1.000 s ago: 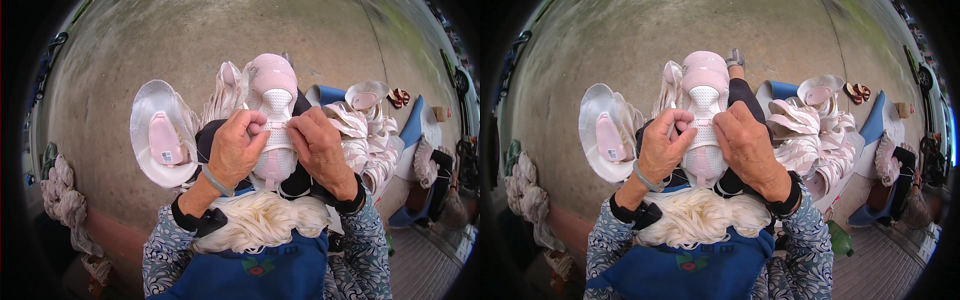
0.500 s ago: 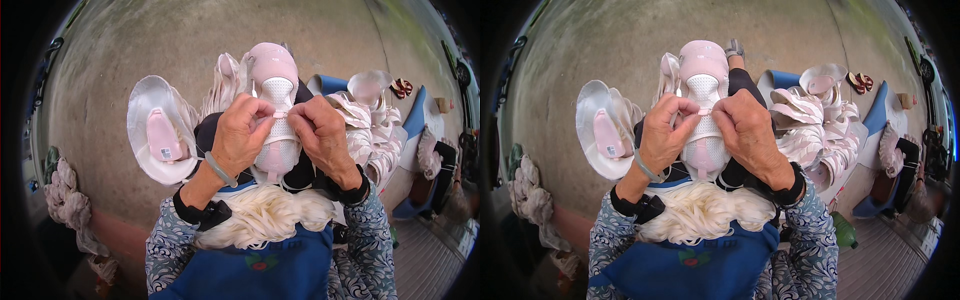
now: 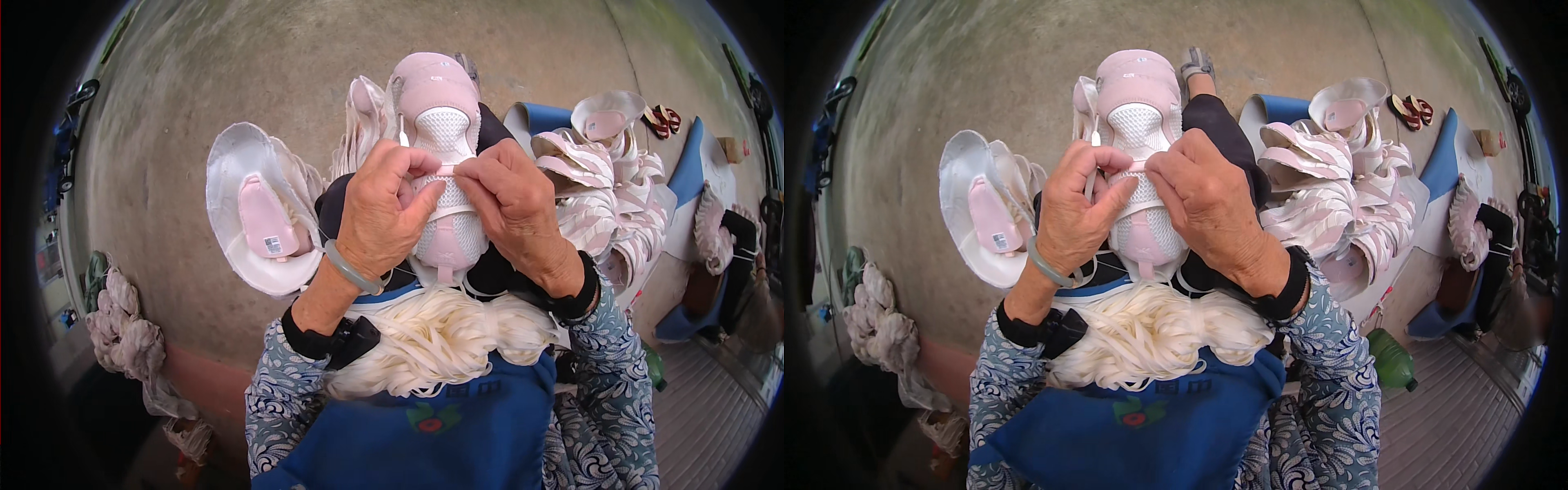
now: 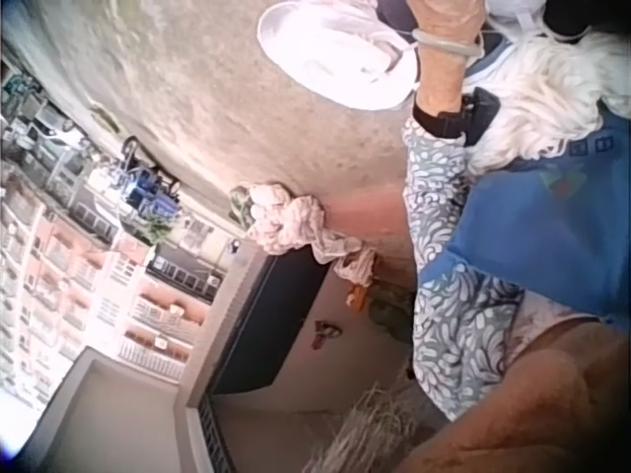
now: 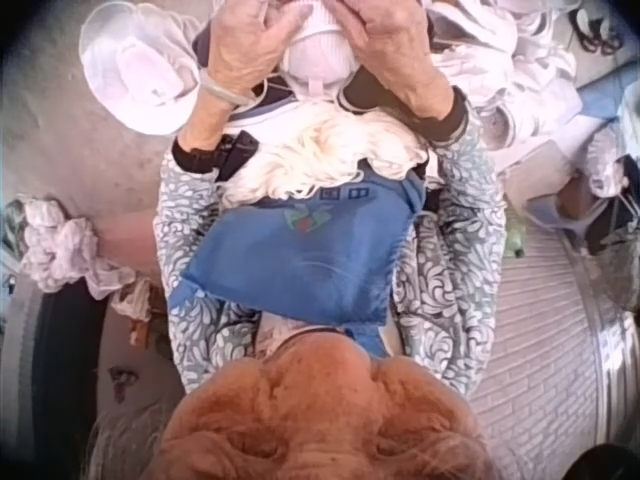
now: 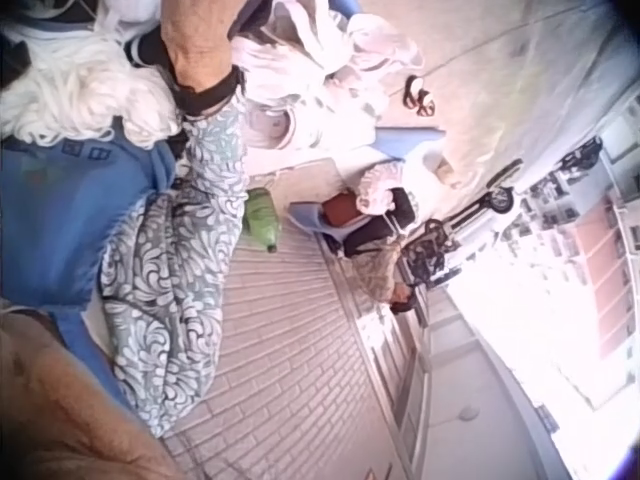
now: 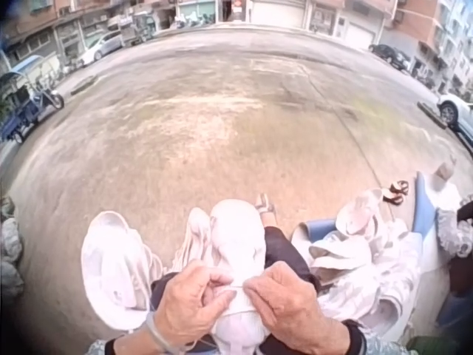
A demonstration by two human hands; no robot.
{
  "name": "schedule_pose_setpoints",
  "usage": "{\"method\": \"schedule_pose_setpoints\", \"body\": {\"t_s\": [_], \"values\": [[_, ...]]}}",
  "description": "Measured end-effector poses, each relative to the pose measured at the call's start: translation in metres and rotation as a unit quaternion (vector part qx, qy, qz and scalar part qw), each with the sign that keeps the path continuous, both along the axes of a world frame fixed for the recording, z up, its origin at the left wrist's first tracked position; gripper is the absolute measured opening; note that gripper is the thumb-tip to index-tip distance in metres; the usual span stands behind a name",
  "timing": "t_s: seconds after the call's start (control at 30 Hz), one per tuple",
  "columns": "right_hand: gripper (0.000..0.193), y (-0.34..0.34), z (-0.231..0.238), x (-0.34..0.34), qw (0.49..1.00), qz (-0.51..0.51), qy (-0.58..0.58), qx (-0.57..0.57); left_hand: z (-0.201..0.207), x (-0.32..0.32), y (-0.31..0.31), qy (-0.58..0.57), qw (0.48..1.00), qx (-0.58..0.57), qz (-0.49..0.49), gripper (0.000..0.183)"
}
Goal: Lacing a pink and white sneaker while sitting outside.
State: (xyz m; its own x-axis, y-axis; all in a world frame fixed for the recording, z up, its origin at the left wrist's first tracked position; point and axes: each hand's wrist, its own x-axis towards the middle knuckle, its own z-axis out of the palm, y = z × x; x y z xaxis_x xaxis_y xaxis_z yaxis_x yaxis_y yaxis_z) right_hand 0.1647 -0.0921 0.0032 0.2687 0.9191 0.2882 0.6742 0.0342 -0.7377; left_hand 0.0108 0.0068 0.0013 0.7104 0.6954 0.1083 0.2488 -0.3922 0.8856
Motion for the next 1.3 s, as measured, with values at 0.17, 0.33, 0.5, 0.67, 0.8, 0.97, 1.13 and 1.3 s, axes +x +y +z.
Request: {"method": "schedule_pose_setpoints", "body": {"t_s": [0.17,0.33,0.5,0.67,0.8,0.97,1.13,1.3], "values": [[0.016,0.003,0.008,0.003,0.999,0.029,-0.035,-0.004,-0.002,-0.004,0.0,-0.009,0.998,-0.066,0.012,0.021],[0.02,0.008,0.011,-0.002,0.993,0.061,-0.103,0.024,-0.003,-0.003,0.002,0.005,0.997,-0.067,0.028,0.017],[0.019,-0.001,0.009,0.008,0.989,0.034,-0.136,-0.035,0.002,-0.002,0.002,0.007,0.996,-0.087,0.03,0.012],[0.016,-0.003,0.007,0.004,0.996,-0.009,-0.079,-0.033,0.008,-0.004,0.003,0.053,0.99,-0.131,0.015,0.016],[0.014,0.003,0.017,-0.006,0.988,-0.006,-0.14,-0.065,0.003,-0.005,0.005,0.038,0.991,-0.125,0.017,0.018],[0.014,0.006,0.009,-0.007,0.991,-0.008,-0.123,-0.058,0.001,-0.005,0.007,0.035,0.995,-0.092,0.013,0.015],[0.013,0.002,0.022,0.001,0.997,0.0,-0.077,-0.007,0.011,0.005,0.011,0.046,0.996,0.058,-0.054,0.013],[0.013,-0.027,0.091,0.012,0.926,0.218,0.29,-0.1,0.012,-0.002,0.02,0.061,0.988,0.083,-0.111,0.008]]}}
